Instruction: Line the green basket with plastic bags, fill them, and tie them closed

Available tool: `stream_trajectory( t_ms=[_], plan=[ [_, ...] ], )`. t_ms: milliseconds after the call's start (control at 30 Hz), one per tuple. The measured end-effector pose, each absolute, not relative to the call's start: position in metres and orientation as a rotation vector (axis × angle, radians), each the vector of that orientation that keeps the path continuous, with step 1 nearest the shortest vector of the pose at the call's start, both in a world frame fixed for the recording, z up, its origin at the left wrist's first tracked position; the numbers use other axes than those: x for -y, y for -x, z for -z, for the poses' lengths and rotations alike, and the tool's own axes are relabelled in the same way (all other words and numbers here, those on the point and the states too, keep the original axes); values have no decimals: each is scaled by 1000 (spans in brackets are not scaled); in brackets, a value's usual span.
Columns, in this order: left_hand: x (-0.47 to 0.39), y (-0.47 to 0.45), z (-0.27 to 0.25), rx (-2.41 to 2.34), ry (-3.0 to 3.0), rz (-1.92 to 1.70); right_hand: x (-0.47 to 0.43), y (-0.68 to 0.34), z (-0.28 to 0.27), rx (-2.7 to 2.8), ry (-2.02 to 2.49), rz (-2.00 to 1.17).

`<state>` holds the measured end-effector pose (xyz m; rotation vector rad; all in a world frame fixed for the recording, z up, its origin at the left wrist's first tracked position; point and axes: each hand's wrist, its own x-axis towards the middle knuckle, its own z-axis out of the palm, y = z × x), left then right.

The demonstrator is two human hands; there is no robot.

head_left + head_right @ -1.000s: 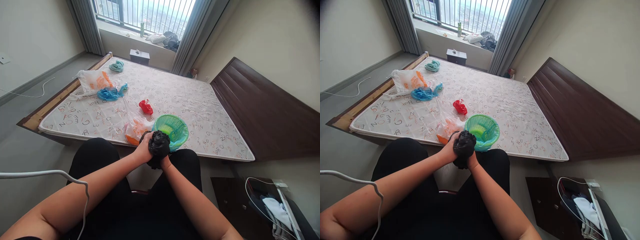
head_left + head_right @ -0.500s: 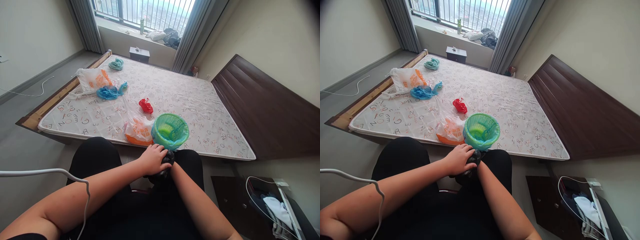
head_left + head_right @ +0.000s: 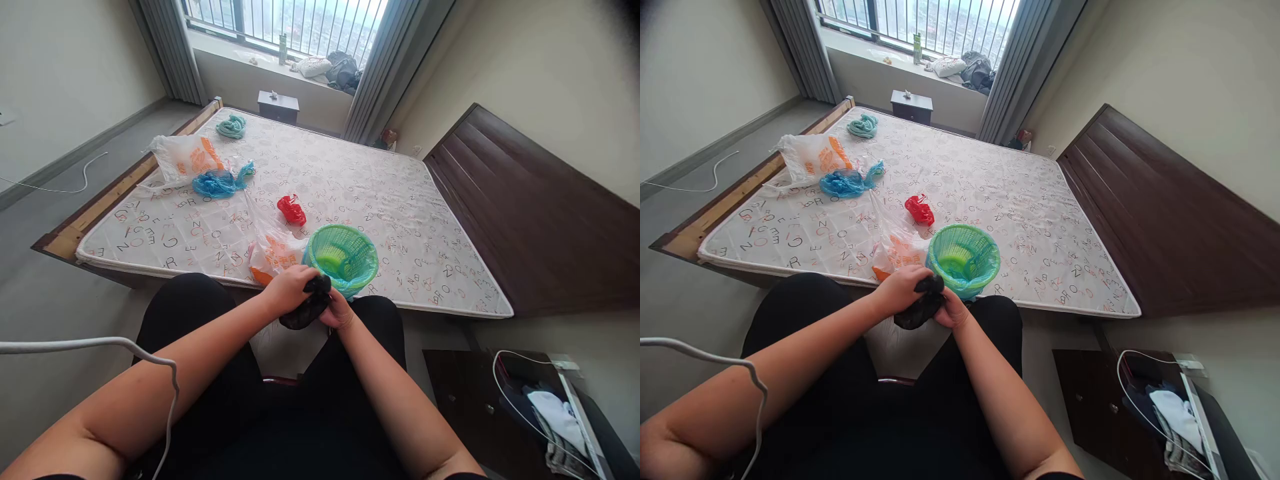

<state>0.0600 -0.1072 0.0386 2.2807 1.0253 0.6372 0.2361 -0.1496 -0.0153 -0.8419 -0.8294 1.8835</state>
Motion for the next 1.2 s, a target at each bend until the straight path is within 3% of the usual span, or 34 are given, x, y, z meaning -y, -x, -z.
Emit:
stream_trajectory(
  t_ms=[200,467,600,767,1200],
  plan=[
    [79,-44,-21,-1370,-1663,-849,133,-230,43,797,903,-1763],
    [78,-59,6,-1350,-1261,-943,143,-215,63,1861,1066,-642],
    [80,-64,20,-1235,-1085,-895,151,-204,64,1996,1086,-359],
    [75,-64,31,-1168,-1059,-907,147,-206,65,1993,1158,-237],
    [74,-69,32,-1221,-1153,-905,147,-209,68,1985,1249,-267]
  ],
)
